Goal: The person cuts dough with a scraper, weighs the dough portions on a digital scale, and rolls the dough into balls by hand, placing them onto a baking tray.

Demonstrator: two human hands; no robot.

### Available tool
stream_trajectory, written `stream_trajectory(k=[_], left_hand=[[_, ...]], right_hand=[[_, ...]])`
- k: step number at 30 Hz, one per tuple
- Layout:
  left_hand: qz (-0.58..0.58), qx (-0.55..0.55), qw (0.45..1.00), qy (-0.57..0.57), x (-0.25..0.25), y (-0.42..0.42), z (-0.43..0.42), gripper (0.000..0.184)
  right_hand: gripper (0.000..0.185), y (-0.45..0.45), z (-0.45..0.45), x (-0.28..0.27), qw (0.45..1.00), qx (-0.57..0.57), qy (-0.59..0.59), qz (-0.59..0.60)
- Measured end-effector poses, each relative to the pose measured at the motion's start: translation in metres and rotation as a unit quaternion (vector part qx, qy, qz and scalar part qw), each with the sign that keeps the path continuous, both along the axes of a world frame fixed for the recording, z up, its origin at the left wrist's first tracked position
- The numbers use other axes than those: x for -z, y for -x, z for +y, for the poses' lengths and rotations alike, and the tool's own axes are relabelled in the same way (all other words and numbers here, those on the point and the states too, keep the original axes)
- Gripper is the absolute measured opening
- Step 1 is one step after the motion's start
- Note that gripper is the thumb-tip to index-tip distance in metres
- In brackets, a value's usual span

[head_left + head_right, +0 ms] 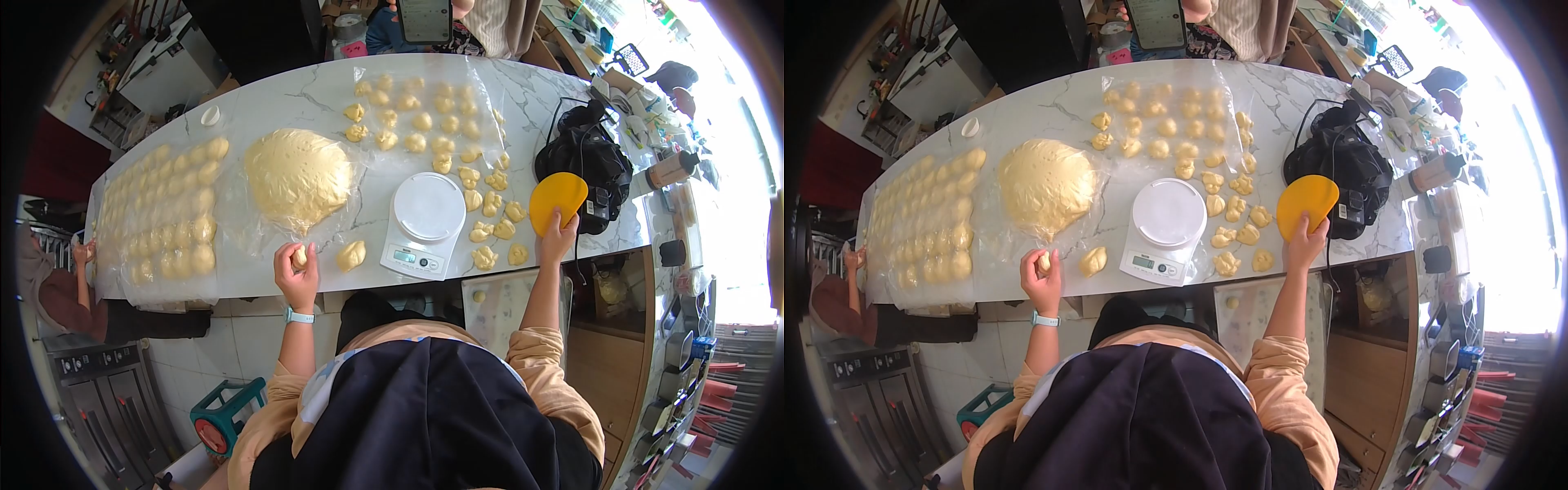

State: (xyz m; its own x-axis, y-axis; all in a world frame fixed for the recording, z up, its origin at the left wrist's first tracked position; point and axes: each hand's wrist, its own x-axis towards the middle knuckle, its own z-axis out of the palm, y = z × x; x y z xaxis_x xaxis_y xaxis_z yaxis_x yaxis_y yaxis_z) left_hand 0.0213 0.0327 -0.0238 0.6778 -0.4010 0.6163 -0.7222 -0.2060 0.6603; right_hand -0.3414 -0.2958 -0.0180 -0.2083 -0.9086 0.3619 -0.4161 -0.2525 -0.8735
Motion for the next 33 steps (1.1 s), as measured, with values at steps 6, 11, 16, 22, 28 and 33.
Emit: stream_trajectory(k=[6,11,16,22,28,33], left_hand=[[-0.015,0.001,1.0,0.005,0.0005,-0.0015,-0.0006,0.024],[-0.009,0.001,1.0,0.01,0.0005,-0.0013,-0.0011,0.025],[-0.01,0.007,1.0,0.012,0.0008,-0.0015,-0.001,0.024],[-0.01,0.01,1.0,-0.001,0.0029,-0.0023,0.0013,0.021],[-0.021,0.01,1.0,-0.006,0.0038,-0.0033,0.0021,0.018],[-0.018,0.004,1.0,0.005,0.0007,-0.0014,-0.0003,0.016]], right_hand=[[0.029,-0.0006,-0.0003,0.0005,1.0,-0.001,-0.006,-0.013],[0.029,-0.0002,-0.0007,0.0023,1.0,0.0,0.003,-0.009],[0.029,-0.0003,-0.0002,0.0,1.0,-0.001,-0.005,-0.009],[0.03,-0.0013,0.0008,-0.0016,1.0,-0.001,-0.008,-0.013],[0.029,0.0,-0.0005,0.001,1.0,0.001,0.008,0.007],[0.031,0.0005,-0.0008,0.0013,1.0,0.0,-0.004,0.0]])
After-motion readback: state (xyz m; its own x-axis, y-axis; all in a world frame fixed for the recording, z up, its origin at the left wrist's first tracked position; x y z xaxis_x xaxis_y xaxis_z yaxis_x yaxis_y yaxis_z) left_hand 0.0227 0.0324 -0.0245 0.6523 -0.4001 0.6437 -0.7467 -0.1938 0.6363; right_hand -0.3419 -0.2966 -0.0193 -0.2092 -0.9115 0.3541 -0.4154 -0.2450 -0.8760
